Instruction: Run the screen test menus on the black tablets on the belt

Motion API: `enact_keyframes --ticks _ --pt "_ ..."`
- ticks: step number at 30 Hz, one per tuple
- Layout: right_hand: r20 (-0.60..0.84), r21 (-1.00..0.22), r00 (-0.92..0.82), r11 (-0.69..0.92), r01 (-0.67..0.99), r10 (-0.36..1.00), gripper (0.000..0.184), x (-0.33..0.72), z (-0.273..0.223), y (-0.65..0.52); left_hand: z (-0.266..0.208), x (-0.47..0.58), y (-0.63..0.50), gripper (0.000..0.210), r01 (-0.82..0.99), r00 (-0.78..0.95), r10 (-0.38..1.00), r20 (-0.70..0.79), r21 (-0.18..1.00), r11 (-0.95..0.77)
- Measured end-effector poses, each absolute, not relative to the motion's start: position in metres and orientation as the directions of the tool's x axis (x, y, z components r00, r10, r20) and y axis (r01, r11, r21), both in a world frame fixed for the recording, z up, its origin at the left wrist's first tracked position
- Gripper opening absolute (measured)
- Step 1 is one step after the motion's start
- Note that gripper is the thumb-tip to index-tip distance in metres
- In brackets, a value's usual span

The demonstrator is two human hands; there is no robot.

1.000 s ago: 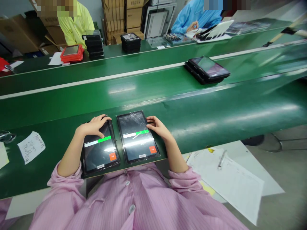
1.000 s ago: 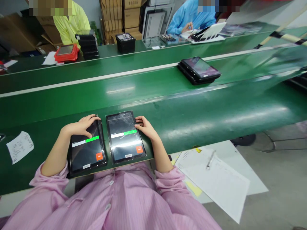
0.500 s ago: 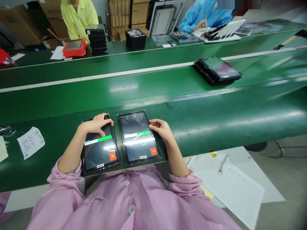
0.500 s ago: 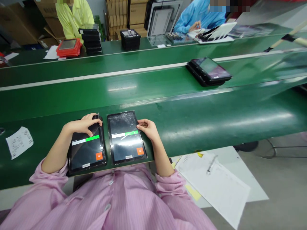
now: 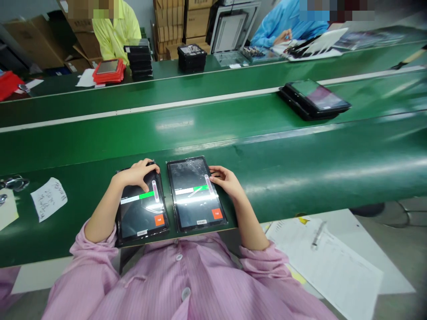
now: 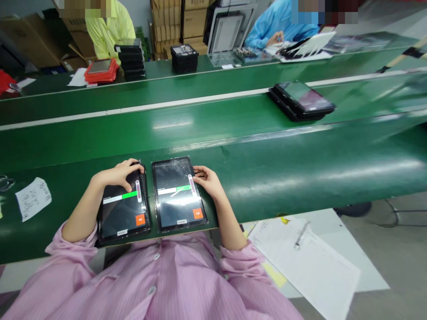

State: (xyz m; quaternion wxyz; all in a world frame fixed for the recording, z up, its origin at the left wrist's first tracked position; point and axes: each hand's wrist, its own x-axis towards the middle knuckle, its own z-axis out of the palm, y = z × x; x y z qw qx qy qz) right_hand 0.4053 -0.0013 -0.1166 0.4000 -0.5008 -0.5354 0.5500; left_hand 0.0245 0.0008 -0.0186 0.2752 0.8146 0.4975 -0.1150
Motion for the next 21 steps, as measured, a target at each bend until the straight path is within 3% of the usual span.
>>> enact_keyframes --ticks 7,11,14,16,21 --pt "-0.107 -0.990 -0.183 -0.088 0.111 0.977 0.051 0.4049 -0.1156 -0.0011 -0.0175 0.0246 0.0012 0.071 0.867 0.489 0.745 -0.453 0.344 -0.360" --pt "-0.097 -0.988 -0.200 -0.070 0.137 0.975 0.049 0.4055 -0.1162 -0.0011 -0.0179 0.0250 -0.0038 0.100 0.881 0.454 0.786 -0.420 0.340 -0.328" --pt "-0.088 -0.986 -0.209 -0.055 0.156 0.974 0.048 0.4066 -0.1161 -0.0011 -0.0206 0.0233 -0.0060 0.121 0.944 0.318 0.844 -0.433 0.226 -0.240" --pt "-0.081 -0.984 -0.210 -0.045 0.170 0.974 0.047 0.4073 -0.1164 -0.0010 -0.0226 0.0211 -0.0053 0.122 0.956 0.287 0.839 -0.463 0.192 -0.221" --pt "-0.076 -0.983 -0.206 -0.038 0.180 0.976 0.048 0.4077 -0.1171 -0.0010 -0.0224 0.0182 -0.0016 0.109 0.931 0.359 0.814 -0.457 0.238 -0.277"
